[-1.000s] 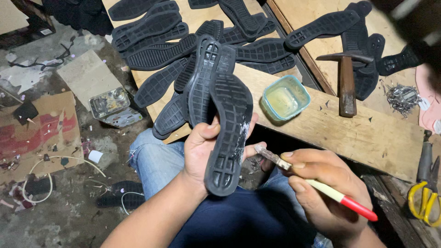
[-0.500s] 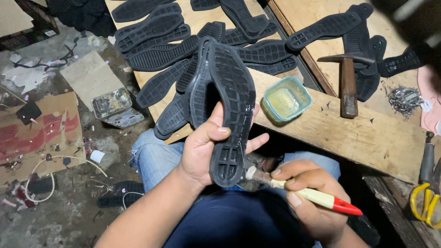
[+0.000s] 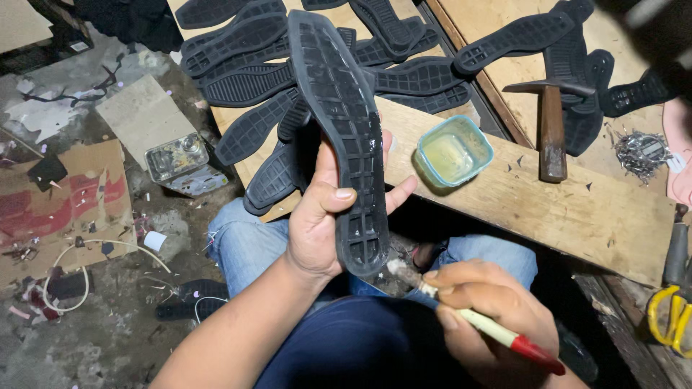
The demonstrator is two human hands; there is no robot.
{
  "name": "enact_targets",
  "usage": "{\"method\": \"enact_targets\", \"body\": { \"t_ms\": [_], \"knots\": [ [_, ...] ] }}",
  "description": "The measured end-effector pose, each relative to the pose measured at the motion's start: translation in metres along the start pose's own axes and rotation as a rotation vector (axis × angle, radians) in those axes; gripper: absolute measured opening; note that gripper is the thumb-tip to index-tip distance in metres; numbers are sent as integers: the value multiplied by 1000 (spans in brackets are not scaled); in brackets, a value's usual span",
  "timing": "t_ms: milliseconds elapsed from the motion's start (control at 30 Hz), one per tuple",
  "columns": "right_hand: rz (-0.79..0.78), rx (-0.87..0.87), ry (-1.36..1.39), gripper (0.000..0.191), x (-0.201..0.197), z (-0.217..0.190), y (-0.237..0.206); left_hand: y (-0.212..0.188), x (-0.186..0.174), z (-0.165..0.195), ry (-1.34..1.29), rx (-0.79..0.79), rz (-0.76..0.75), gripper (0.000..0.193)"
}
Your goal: The person applies a yellowish adhesive to the bottom of black shoe soles using a small brush. They repeatedly dip the brush into a container of glue and spread it evenly across the textured surface of each sole, then place the coated sole on the table.
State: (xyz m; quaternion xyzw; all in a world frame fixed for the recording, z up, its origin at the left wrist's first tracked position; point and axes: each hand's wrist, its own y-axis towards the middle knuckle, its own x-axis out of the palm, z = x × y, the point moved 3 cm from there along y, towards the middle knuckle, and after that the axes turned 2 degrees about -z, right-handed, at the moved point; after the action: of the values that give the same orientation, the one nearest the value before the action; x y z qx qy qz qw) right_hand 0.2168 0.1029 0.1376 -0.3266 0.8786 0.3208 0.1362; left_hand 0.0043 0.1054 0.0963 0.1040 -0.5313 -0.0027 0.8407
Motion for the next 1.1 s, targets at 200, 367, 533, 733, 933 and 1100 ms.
{"method": "enact_targets", "body": {
  "t_ms": [200, 367, 533, 733, 933, 1100],
  "knots": [
    [-187, -69, -172, 20, 15, 0, 5, 0, 3, 0, 104, 120, -23, 92],
    [94, 117, 102, 15, -10, -7, 0, -2, 1, 3, 143, 129, -33, 90],
    [274, 176, -336, 14, -53, 62, 30, -16, -9, 8, -102, -47, -29, 75],
    [-14, 149, -666, 19, -48, 163, 70, -33, -15, 2, -125, -139, -19, 76],
    [-118, 13, -874, 22, -29, 168, 83, -40, -10, 10, -66, -172, -56, 93],
    [114, -23, -762, 13, -51, 139, 70, -33, -6, 14, 43, -157, -57, 97]
  ]
}}
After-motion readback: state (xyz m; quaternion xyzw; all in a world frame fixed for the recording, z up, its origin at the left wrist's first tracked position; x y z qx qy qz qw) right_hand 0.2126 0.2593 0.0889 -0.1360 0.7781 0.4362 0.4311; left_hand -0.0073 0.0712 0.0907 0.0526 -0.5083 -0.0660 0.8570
